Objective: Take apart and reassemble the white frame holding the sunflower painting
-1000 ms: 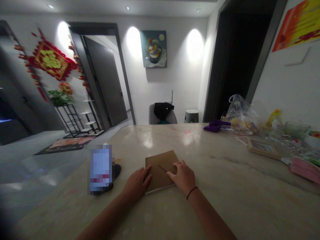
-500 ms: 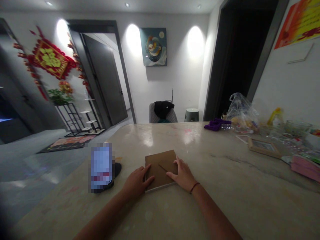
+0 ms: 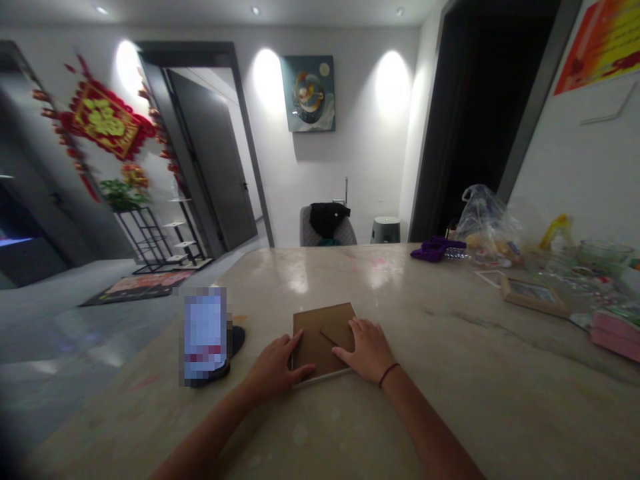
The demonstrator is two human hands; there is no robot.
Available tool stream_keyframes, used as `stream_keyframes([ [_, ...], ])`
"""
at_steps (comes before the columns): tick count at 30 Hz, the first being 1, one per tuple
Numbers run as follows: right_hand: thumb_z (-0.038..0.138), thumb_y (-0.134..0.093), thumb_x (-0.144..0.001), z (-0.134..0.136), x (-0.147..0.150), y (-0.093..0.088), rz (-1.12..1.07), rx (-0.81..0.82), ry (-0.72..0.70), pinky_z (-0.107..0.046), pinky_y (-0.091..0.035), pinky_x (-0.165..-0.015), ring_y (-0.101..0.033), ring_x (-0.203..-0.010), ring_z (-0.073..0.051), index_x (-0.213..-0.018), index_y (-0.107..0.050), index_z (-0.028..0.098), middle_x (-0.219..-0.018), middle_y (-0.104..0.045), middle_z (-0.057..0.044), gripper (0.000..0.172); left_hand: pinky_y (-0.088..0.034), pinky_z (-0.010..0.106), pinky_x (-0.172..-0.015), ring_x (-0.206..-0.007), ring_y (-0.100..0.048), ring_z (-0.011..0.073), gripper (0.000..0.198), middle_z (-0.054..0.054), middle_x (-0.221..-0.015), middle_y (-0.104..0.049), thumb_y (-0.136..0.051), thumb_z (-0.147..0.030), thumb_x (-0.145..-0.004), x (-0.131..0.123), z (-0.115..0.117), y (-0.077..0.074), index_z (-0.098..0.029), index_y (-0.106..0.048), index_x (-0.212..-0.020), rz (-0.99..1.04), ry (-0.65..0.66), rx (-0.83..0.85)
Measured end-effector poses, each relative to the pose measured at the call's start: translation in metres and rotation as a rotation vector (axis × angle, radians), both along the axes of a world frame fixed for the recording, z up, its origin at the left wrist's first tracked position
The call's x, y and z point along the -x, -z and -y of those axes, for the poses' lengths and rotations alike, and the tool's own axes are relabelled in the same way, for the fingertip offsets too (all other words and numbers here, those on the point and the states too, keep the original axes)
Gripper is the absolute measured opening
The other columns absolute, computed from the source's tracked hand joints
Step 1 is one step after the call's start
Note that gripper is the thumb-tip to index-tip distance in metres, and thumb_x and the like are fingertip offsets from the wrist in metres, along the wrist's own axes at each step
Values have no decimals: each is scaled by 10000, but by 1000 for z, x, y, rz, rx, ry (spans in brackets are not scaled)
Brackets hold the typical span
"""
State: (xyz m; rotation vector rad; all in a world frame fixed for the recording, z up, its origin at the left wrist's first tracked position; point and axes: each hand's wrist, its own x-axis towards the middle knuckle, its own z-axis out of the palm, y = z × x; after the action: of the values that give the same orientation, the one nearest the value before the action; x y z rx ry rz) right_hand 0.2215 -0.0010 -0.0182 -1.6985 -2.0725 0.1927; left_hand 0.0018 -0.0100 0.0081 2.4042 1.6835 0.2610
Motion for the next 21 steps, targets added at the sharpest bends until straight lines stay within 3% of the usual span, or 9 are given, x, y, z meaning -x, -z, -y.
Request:
stream_keyframes([
  [6,591,-537,-667,5,-3,-4,19,40,-7,-357,-341,-924,-467,-1076,-264,-1202,-492,143,-1168,-497,-149,700,-342,363,-923,-1069,-479,274,791,151,-1161,-521,-475,-610,-682,-1,2,-1,-120,-366,-1293,40,23,12],
  [15,506,-474,-755,5,10,6,-4,-91,122,-377,-349,-919,-468,-1090,-266,-1132,-551,147,-1193,-495,-153,527,-372,305,-859,-1003,-524,216,430,125,-1086,-547,-380,-323,-814,-4,-1,-2,-139,-463,-1194,19,-71,-31],
  [18,485,-485,-755,7,15,5,-5,-100,162,-363,-366,-894,-483,-1078,-266,-1117,-550,119,-1172,-516,-168,518,-378,283,-819,-978,-538,204,447,110,-1075,-557,-387,-305,-813,-3,-4,-1,-144,-430,-1228,37,-184,-23],
  [21,461,-499,-749,9,19,3,-1,-94,230,-351,-384,-861,-508,-1045,-265,-1163,-496,89,-1145,-533,-181,556,-388,269,-727,-872,-566,194,374,94,-986,-583,-371,-357,-819,-4,-4,0,-166,-550,-1085,35,-278,1],
])
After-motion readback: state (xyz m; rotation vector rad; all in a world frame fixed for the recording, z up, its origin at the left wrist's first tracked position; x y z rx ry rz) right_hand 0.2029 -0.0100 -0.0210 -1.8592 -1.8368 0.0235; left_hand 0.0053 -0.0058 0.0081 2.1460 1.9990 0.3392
